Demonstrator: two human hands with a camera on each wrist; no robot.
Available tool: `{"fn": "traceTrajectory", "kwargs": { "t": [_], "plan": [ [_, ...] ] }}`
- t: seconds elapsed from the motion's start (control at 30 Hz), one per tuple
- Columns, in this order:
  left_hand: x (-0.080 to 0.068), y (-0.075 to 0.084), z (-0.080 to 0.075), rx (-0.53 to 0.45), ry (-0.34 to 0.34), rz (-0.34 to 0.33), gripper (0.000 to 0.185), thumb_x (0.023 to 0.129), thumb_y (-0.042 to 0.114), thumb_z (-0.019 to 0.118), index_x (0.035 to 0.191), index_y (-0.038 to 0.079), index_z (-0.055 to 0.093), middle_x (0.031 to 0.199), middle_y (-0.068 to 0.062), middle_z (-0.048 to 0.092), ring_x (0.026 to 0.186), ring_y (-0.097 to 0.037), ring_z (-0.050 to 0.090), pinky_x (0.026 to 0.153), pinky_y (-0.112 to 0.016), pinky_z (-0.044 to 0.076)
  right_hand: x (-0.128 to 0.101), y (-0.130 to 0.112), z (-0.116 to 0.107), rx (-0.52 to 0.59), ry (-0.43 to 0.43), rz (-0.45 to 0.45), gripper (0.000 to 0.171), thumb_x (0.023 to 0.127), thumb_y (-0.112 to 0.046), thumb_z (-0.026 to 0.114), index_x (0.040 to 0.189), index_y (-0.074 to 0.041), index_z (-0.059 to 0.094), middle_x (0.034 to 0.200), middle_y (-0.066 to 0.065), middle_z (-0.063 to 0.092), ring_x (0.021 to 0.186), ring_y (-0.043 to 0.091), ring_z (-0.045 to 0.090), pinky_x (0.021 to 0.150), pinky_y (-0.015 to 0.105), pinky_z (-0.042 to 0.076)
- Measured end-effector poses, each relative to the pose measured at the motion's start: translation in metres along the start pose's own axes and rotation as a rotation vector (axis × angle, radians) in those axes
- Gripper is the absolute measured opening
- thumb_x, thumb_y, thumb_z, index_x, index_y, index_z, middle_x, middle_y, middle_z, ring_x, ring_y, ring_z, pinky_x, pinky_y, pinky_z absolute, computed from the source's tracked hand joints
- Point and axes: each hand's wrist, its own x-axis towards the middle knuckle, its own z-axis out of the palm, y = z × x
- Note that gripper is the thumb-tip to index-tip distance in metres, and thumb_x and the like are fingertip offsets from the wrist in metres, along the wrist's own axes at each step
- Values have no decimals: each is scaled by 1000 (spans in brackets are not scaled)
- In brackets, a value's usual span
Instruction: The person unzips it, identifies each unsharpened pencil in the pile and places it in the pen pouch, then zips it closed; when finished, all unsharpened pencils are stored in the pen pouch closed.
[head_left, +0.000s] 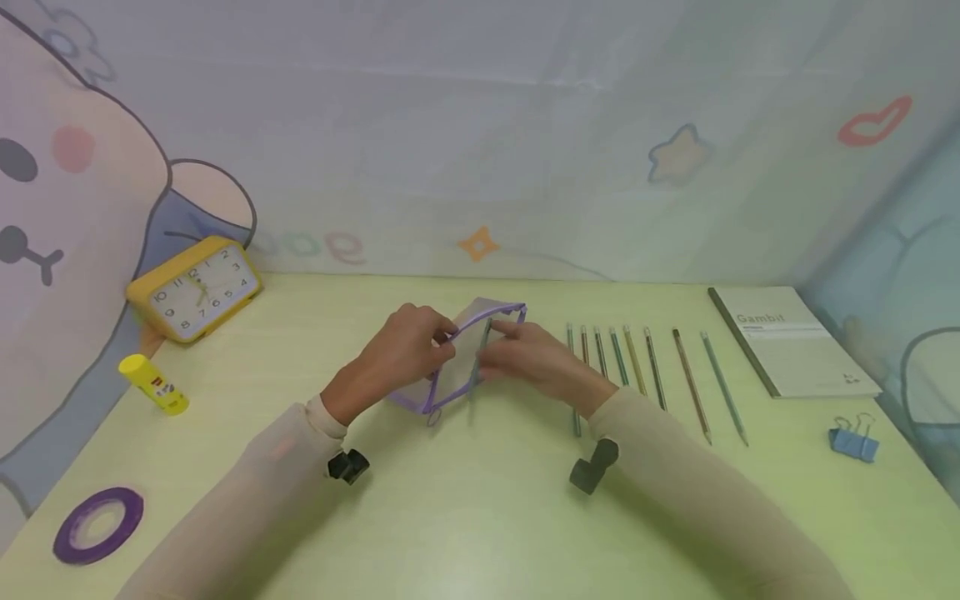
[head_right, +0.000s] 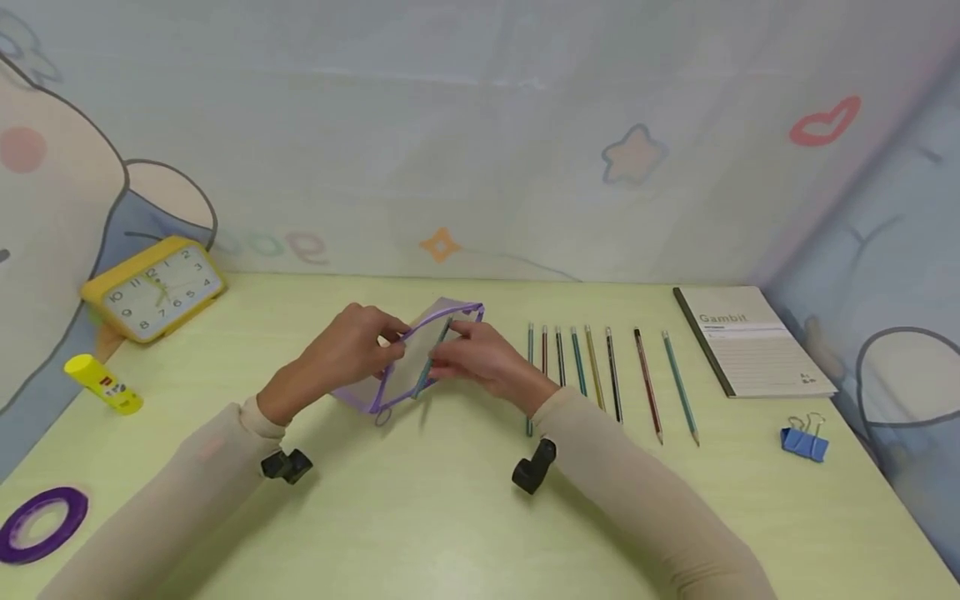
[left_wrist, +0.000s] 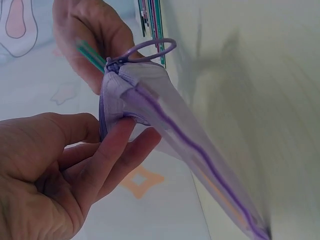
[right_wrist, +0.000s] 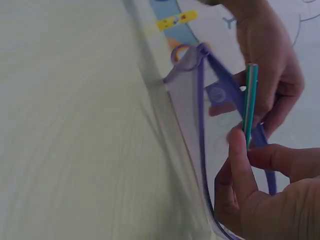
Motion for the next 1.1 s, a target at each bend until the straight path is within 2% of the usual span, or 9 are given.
{"fn": "traceTrajectory", "kwargs": {
  "t": [0.13,0.23,0.33,0.5,0.57,0.67,0.8,0.93,1.1],
  "plan": [
    [3,3,2,2,-5,25,35,94,7,60,126,-4,69,107,-19,77,58,-9,70,57,-24,57,11,2,6,-16,65,-8,79,96,-2,62,160,3,15,121,26,66,92,18,73,90,31,59],
    [4,5,4,15,-7,55,34,93,6,59,123,-4,70,105,-19,77,57,-8,69,56,-23,56,15,2,11,-31,105,-5,74,95,-1,63,158,2,25,109,20,67,84,17,73,86,30,60],
    [3,6,3,38,5,77,31,93,7,60,121,-4,72,102,-18,78,57,-7,69,55,-22,55,16,1,16,-35,132,-2,74,94,-2,66,157,0,28,107,21,68,86,21,74,85,32,60],
    [-3,4,-3,59,33,59,32,92,6,61,121,-5,71,100,-18,78,56,-8,69,55,-22,54,6,-4,21,-111,114,-16,85,94,-8,69,161,-2,17,124,24,65,102,30,75,87,33,60],
    [-4,1,-4,50,37,48,34,92,5,59,122,-6,70,100,-19,78,56,-8,69,56,-23,55,-4,-9,18,-204,84,-56,78,94,-11,69,159,-3,26,126,21,65,105,31,73,88,34,60],
    [-5,-1,-5,19,27,32,34,93,5,58,123,-6,70,102,-19,77,56,-8,70,58,-24,57,-25,-21,0,-467,68,-164,60,96,-19,67,151,-6,47,121,15,69,105,30,73,88,36,60],
    [-4,-1,-5,2,21,25,35,93,6,58,125,-5,69,104,-20,77,56,-8,70,61,-25,58,-56,-41,-37,-830,177,-275,43,97,-24,66,138,-10,63,113,8,75,104,26,72,85,40,59],
    [-4,1,-5,-2,21,28,36,93,6,59,126,-4,68,105,-20,77,56,-8,70,62,-25,58,-79,-49,-75,-1009,275,-245,36,99,-18,63,132,-5,67,113,14,74,100,27,71,80,41,57],
    [-4,1,-4,-7,14,25,36,93,5,59,127,-5,68,107,-20,76,57,-8,70,61,-26,58,-88,-33,-106,-1118,304,-155,34,98,-10,61,126,6,67,110,24,72,88,29,70,75,42,57]
  ]
}}
